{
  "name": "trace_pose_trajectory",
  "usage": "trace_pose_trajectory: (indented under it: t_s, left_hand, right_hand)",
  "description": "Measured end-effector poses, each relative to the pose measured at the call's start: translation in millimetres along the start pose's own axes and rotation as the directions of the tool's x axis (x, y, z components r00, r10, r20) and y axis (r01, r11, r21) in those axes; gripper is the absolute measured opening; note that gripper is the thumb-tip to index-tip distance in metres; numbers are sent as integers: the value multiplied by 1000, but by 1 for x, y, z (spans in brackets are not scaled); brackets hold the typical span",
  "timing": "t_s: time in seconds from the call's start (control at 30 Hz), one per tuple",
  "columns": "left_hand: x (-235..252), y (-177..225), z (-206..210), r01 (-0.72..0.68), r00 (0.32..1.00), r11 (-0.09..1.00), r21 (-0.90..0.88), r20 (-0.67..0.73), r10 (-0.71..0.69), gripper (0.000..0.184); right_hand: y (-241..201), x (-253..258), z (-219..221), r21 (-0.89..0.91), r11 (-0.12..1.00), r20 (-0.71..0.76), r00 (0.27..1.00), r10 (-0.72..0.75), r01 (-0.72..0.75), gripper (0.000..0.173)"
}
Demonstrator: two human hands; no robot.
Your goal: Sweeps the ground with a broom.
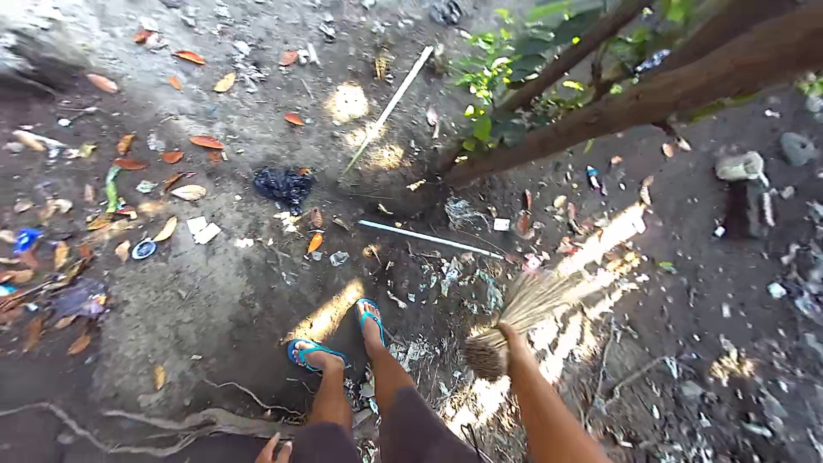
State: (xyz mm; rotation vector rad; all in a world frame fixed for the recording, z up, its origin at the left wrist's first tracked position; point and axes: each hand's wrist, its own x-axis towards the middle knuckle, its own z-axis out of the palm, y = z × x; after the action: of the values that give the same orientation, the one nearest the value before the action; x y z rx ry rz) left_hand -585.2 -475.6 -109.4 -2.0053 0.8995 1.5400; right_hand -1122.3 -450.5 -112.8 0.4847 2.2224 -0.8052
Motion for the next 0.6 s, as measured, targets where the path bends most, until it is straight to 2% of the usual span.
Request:
trace_pose_trajectory:
  t_s: [0.07, 0.1, 0.13, 0.17, 0.2, 0.27, 0.33, 0.43, 0.5, 0.53, 0.6]
  left_hand:
    - [-8, -1, 1, -34, 999, 999, -42, 19, 35, 57]
    - [-11, -2, 0, -51, 998, 997, -56, 25, 52, 56]
    - [-14, -4, -3, -62, 998, 995, -73, 25, 64, 56]
    - [-16, -8, -6, -71, 997, 993, -94, 24, 73, 56]
    - [-17, -13, -10, -78, 996, 990, -118, 22, 81, 56]
    - [-17, -29, -19, -84, 996, 978, -192, 9, 87, 55]
    - [-17, -53, -31, -75, 997, 964, -255, -25, 72, 55]
    - [-16, -88, -47, -26, 999, 953, -301, -49, 11, 57]
    - [-14, -114, -47, 14, 998, 950, -313, -51, -32, 58]
    - [-15, -123, -47, 37, 997, 950, -310, -47, -54, 58]
    - [-19, -131, -48, 53, 997, 943, -328, -27, -65, 59]
  right_hand:
    - [13, -51, 70, 64, 997, 165, 986, 21, -32, 51]
    - [15, -83, 112, 78, 996, 291, 956, 22, -47, 44]
    - [15, -117, 155, 60, 997, 442, 897, 11, -43, 39]
    - [12, -149, 193, 6, 1000, 598, 801, 8, -14, 40]
    - [6, -175, 228, -70, 996, 724, 690, 19, 46, 49]
    - [-7, -199, 289, -142, 971, 872, 488, 33, 190, 79]
    - [-20, -211, 325, -119, 951, 911, 412, -10, 287, 90]
    - [-5, -235, 308, -85, 939, 900, 429, -71, 333, 104]
    - [21, -257, 262, -113, 952, 865, 499, -46, 285, 106]
    - [36, -271, 236, -136, 965, 838, 545, -7, 223, 101]
    - [63, -307, 196, -131, 991, 772, 629, 91, 18, 71]
